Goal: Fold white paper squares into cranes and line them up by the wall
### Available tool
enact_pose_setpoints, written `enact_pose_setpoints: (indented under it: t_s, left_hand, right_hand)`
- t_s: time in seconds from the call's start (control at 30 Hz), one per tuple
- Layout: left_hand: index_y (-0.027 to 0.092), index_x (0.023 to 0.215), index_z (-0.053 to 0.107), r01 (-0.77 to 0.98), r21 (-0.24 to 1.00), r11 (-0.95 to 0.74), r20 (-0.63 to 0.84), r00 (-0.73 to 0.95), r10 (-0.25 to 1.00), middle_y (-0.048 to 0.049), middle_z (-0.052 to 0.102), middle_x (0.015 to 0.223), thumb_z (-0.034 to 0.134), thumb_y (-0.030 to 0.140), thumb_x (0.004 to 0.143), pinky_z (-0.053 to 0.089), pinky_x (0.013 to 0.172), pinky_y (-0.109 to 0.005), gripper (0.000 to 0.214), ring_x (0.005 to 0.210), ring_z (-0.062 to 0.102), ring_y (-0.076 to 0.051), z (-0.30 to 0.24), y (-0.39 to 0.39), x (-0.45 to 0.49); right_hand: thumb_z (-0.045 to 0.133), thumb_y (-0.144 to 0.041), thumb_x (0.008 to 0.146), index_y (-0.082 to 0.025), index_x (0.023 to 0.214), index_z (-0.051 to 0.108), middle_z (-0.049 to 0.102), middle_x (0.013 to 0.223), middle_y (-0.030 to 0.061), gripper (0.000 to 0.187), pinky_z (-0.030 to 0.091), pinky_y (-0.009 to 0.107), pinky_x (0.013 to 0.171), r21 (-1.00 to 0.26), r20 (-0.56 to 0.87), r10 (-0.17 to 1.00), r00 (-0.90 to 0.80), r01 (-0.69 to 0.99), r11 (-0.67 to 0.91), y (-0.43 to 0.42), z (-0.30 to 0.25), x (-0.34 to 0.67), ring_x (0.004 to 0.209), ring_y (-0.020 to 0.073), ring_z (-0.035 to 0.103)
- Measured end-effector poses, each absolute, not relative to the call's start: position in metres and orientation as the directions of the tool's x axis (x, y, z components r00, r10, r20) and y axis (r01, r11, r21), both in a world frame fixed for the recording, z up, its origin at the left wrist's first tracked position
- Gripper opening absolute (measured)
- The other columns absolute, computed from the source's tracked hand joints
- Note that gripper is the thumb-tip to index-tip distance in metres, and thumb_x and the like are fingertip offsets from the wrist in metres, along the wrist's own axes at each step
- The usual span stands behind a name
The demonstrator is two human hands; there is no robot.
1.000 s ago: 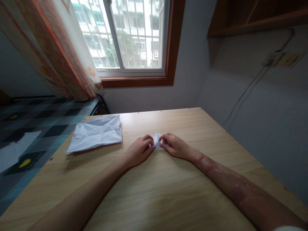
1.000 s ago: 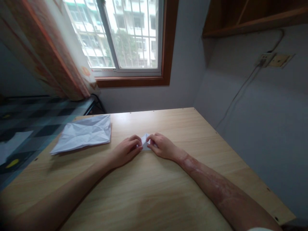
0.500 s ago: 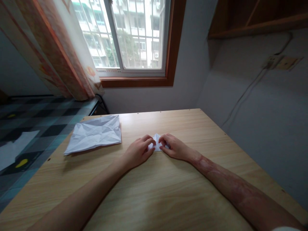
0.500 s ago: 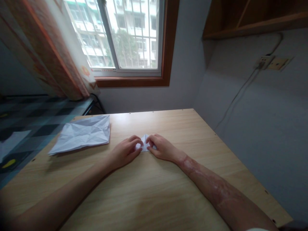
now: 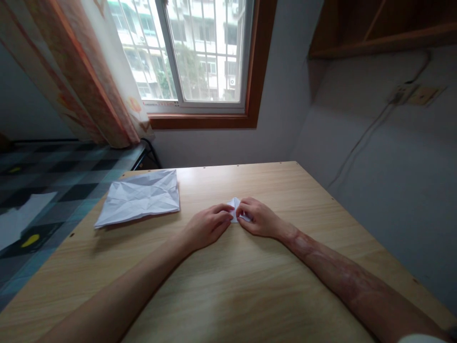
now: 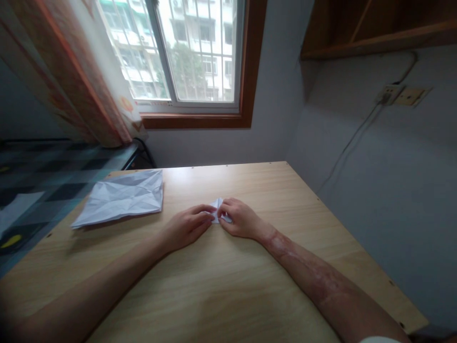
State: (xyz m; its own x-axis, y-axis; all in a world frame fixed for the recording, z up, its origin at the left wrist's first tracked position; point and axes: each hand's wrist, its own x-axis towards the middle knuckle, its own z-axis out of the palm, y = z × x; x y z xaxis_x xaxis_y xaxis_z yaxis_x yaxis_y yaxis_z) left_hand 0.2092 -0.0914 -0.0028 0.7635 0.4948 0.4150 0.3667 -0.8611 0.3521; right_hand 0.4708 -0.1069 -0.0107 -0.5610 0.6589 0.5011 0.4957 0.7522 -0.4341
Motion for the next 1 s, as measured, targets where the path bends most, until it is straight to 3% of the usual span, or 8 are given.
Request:
enact_pose_setpoints:
  t_s: [0.2,0.4,0.87,1.0]
  left_hand:
    - [0.023,0.117,0.075,0.404,0.329,-0.853,0.392,0.764,0.513,-0.0111,0.076,0.142,0.056,0.029,0.111,0.063,0.108,-0.042,0.021,0.124,0.076,-0.027,-0.0043,-0.089,0.2075]
    - [0.024,0.138,0.074,0.372,0.291,-0.881,0.433,0.771,0.468,-0.0093,0.079,0.138,0.053,0.026,0.112,0.06,0.114,-0.043,0.034,0.129,0.075,-0.026,-0.0051,-0.0863,0.2083]
    - [0.03,0.111,0.085,0.407,0.186,-0.894,0.444,0.777,0.446,-0.0062,0.082,0.122,0.06,0.032,0.11,0.062,0.095,-0.04,0.024,0.103,0.079,-0.023,-0.0028,-0.0864,0.2036]
    - [0.029,0.113,0.084,0.413,0.172,-0.894,0.439,0.781,0.445,-0.0069,0.082,0.121,0.061,0.033,0.11,0.061,0.095,-0.041,0.023,0.102,0.078,-0.023,-0.003,-0.0844,0.203]
  right_hand:
    - [0.067,-0.008,0.096,-0.024,0.101,0.066,0.065,0.098,0.0049,0.016,0.051,0.034,0.085,-0.452,0.51,0.706,-0.491,0.545,0.706,-0.1058,-0.0143,0.468,0.094,0.0232,0.062]
    - [0.072,-0.016,0.098,-0.024,0.105,0.07,0.071,0.107,0.008,0.011,0.054,0.04,0.094,-0.37,0.541,0.699,-0.468,0.613,0.698,-0.1026,-0.0184,0.469,0.105,0.027,0.065]
    - [0.073,-0.013,0.091,-0.024,0.089,0.067,0.072,0.097,0.0062,0.013,0.054,0.038,0.089,-0.358,0.551,0.654,-0.518,0.562,0.746,-0.1,-0.0184,0.4662,0.097,0.0254,0.066]
    - [0.072,-0.014,0.091,-0.024,0.088,0.065,0.071,0.097,0.0063,0.012,0.053,0.037,0.088,-0.348,0.553,0.651,-0.52,0.565,0.748,-0.0997,-0.0184,0.4649,0.096,0.025,0.065]
